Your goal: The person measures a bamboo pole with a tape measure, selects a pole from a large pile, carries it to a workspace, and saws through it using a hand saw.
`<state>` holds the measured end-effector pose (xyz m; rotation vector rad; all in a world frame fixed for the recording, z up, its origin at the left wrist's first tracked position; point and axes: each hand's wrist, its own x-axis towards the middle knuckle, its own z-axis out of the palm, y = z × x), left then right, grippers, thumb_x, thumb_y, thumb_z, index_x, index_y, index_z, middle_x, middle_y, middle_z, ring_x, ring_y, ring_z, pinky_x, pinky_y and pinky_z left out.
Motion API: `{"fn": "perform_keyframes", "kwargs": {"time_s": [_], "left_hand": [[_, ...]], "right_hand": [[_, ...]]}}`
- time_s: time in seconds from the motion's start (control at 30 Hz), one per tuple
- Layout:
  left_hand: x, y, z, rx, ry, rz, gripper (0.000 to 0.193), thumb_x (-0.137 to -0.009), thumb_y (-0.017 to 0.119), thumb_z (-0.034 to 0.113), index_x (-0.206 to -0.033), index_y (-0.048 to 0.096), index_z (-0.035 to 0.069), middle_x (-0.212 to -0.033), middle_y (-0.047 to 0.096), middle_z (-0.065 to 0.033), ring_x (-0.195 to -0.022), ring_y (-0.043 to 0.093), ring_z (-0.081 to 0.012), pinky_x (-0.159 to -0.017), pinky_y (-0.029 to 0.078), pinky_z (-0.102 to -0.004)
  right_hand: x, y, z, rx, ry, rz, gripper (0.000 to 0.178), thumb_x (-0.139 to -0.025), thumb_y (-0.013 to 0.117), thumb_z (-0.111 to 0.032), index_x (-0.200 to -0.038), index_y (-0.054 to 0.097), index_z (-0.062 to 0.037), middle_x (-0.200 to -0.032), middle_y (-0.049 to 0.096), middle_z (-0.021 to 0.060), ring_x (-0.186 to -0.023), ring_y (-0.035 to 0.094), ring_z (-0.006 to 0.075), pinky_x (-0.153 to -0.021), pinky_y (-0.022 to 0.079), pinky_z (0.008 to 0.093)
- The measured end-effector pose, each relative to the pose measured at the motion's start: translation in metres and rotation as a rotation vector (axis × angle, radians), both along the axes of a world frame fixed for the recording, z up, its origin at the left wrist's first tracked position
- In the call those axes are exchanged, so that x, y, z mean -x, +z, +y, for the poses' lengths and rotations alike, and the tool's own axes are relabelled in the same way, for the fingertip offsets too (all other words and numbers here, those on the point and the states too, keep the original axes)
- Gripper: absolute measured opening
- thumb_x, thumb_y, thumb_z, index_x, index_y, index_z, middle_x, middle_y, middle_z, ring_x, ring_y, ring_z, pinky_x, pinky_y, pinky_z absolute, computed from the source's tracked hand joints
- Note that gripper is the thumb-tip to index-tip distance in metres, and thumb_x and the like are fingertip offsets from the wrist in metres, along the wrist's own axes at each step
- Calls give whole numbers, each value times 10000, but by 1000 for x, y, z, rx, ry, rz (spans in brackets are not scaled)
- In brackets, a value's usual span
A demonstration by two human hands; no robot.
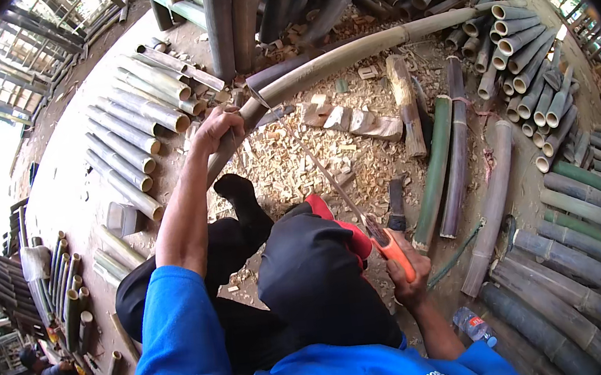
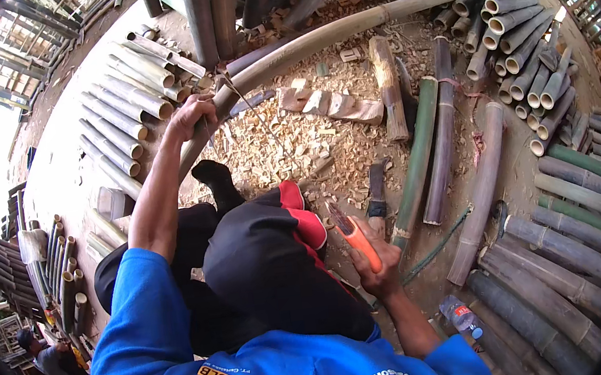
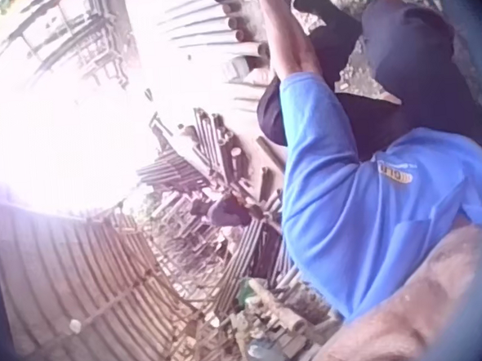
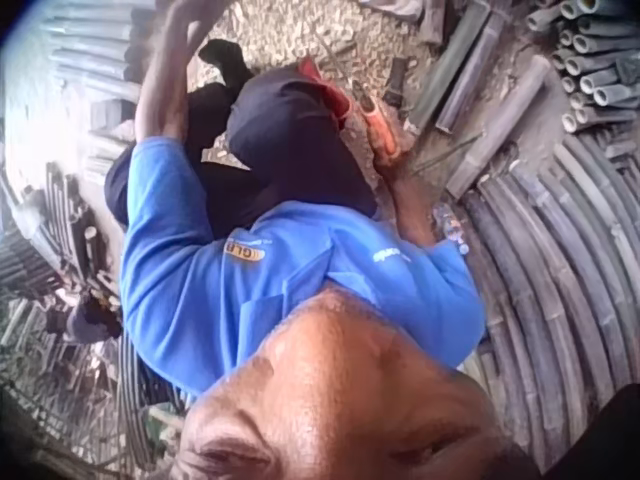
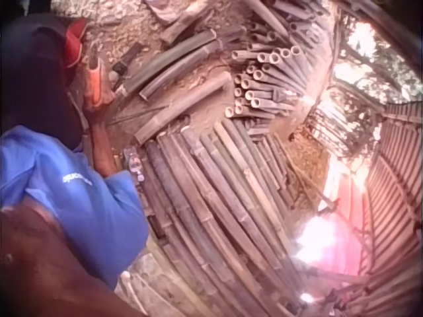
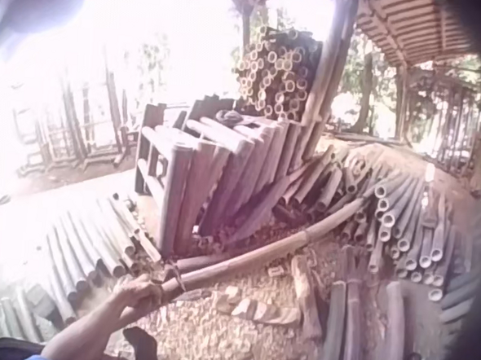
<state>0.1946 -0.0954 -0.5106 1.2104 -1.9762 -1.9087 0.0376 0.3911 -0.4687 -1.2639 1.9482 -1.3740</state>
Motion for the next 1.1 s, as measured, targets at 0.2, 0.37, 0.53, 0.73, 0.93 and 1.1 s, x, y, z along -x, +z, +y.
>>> {"fn": "perform_keyframes", "kwargs": {"time_s": [0.2,0.37,0.53,0.73,0.93,1.1], "left_hand": [[1,-15,14,-22,-111,-5,41,-632,587,60,-628,609,25,-656,591,-65,-624,569,-152,-594,440,-270],[8,15,31,-47,-104,-118,161,-620,607,100,-734,676,9,-742,651,-68,-709,617,-164,-673,474,-275],[-5,98,14,273,-282,-289,468,-618,644,127,-1075,631,24,-801,649,-73,-685,623,-159,-626,506,-294],[4,204,43,538,-212,-97,466,-617,635,103,-1076,648,22,-815,641,-45,-684,597,-140,-616,481,-287],[54,320,153,915,-245,-112,644,-624,672,103,-1260,581,63,-945,664,-117,-834,646,-241,-742,533,-338],[101,316,238,1137,-776,154,404,-722,619,11,-1115,663,92,-904,690,-125,-851,682,-218,-736,562,-370]], "right_hand": [[4,-35,-57,210,103,360,419,-874,606,-151,-1212,576,93,-1141,656,234,-1003,684,325,-805,548,362],[0,-52,-177,268,-54,-62,412,-885,602,-119,-1234,573,99,-1006,682,255,-790,706,243,-695,549,333],[7,-7,-113,301,-90,41,435,-870,592,-102,-1268,562,70,-1028,697,213,-838,715,240,-759,555,337],[50,-29,-98,185,-245,697,647,-791,694,-156,-1398,490,-57,-712,589,109,-656,609,273,-695,504,413],[68,-84,-72,-223,-128,863,700,-847,623,-312,-1450,395,-38,-950,609,170,-876,614,310,-778,482,417],[82,-40,-110,-159,59,-190,570,-920,534,-324,-1411,441,-50,-1091,596,158,-1065,569,318,-915,460,454]]}}
